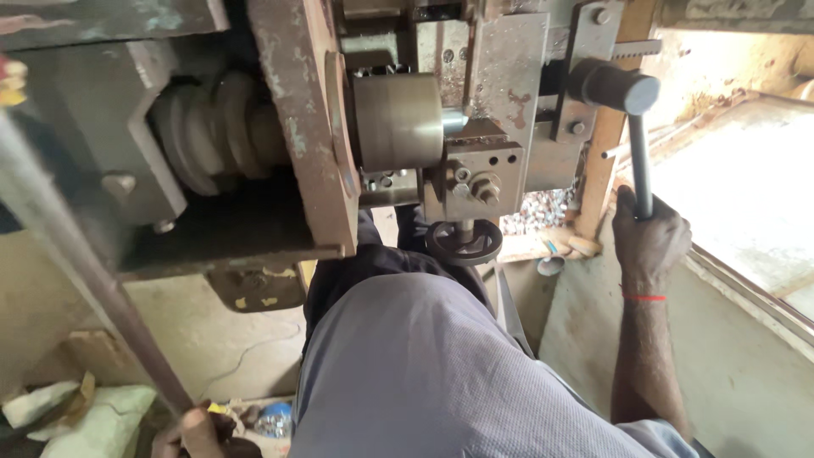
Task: The person operates a metal lathe to machine small cylindrical metal parts. They use a long metal rod to control the machine's feed and a red-handled tool to inspect the finished components. The operator repeatedly cycles the machine, removes the finished parts, and places them into a collection bin.
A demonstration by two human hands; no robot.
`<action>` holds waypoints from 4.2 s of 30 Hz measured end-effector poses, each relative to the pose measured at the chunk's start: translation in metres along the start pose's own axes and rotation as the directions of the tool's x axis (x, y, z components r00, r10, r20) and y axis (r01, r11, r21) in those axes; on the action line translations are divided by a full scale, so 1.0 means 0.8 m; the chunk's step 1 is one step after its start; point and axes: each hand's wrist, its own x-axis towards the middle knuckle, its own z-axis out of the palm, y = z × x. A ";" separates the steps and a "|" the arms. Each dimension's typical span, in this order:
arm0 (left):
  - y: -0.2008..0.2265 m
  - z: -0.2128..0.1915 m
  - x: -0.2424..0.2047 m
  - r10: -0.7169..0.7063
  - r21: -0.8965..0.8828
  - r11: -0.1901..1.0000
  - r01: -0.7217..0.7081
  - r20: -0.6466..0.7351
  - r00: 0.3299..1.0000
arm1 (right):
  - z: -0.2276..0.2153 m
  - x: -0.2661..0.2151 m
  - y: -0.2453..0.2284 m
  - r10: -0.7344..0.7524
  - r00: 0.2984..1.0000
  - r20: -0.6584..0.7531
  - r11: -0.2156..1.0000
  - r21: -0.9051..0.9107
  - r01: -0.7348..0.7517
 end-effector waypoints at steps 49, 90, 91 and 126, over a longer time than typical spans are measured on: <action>0.070 -0.007 0.187 0.430 -0.037 0.569 -0.822 -0.838 0.335 | 0.218 -0.188 -0.130 -0.173 0.896 0.409 0.948 0.316 0.039; 0.086 -0.034 0.214 0.023 -0.554 0.494 -0.670 -0.763 0.646 | 0.115 -0.237 -0.130 0.006 0.754 0.657 0.454 0.670 -0.587; 0.086 -0.035 0.221 0.015 -0.577 0.436 -0.690 -0.762 0.647 | 0.116 -0.236 -0.125 -0.001 0.767 0.642 0.355 0.718 -0.599; 0.059 -0.034 0.236 0.097 -0.568 0.354 -0.743 -0.768 0.633 | 0.130 -0.240 -0.153 0.299 0.852 0.430 0.198 0.845 -0.496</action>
